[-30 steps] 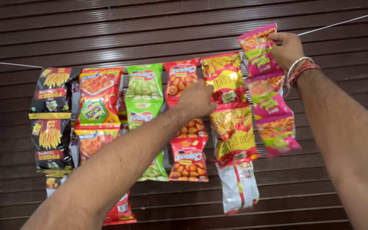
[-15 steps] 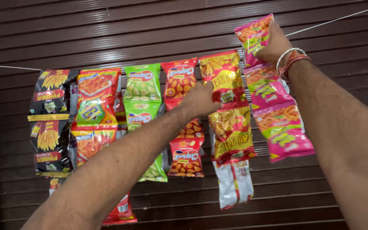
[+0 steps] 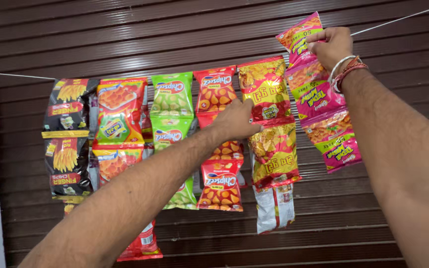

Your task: The person picks up various snack packets from a glass counter and a chair, then hangs them one by one on a string stretched across a brown shutter. The person handles multiple snack types and adjusts their positions on the string.

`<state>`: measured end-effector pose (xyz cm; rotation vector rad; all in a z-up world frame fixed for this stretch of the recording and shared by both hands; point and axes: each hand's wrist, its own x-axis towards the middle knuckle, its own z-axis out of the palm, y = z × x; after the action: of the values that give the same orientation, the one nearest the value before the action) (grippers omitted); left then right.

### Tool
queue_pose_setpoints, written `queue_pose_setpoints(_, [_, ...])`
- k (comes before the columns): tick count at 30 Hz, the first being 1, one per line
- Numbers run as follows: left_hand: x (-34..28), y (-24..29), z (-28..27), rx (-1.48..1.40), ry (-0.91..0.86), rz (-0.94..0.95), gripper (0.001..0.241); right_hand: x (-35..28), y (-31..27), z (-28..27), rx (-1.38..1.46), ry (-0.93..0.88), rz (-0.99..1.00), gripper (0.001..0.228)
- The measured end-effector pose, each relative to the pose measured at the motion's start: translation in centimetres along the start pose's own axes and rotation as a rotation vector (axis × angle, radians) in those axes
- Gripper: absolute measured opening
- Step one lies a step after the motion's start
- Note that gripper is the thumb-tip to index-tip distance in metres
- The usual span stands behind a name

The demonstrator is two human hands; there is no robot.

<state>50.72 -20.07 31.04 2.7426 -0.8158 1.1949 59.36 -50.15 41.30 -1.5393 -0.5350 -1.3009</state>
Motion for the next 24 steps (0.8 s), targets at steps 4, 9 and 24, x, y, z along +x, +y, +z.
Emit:
queue_pose_setpoints(4, [0.0,-0.3,0.7,0.006,0.017,0.019,0.078,0.7,0.4,-0.9,0.134,-0.205,0.018,0.044])
queue_pose_setpoints(9, [-0.3,-0.1,1.5,0.023,0.057,0.009,0.078,1.1,2.6,-2.2,0.235,-0.397,-0.034,0.065])
queue_pose_setpoints(24, [-0.7,1.0,0.5,0.026,0.016,-0.019,0.08,0.1,2.2,-2.6,-0.046,0.079,0.046,0.027])
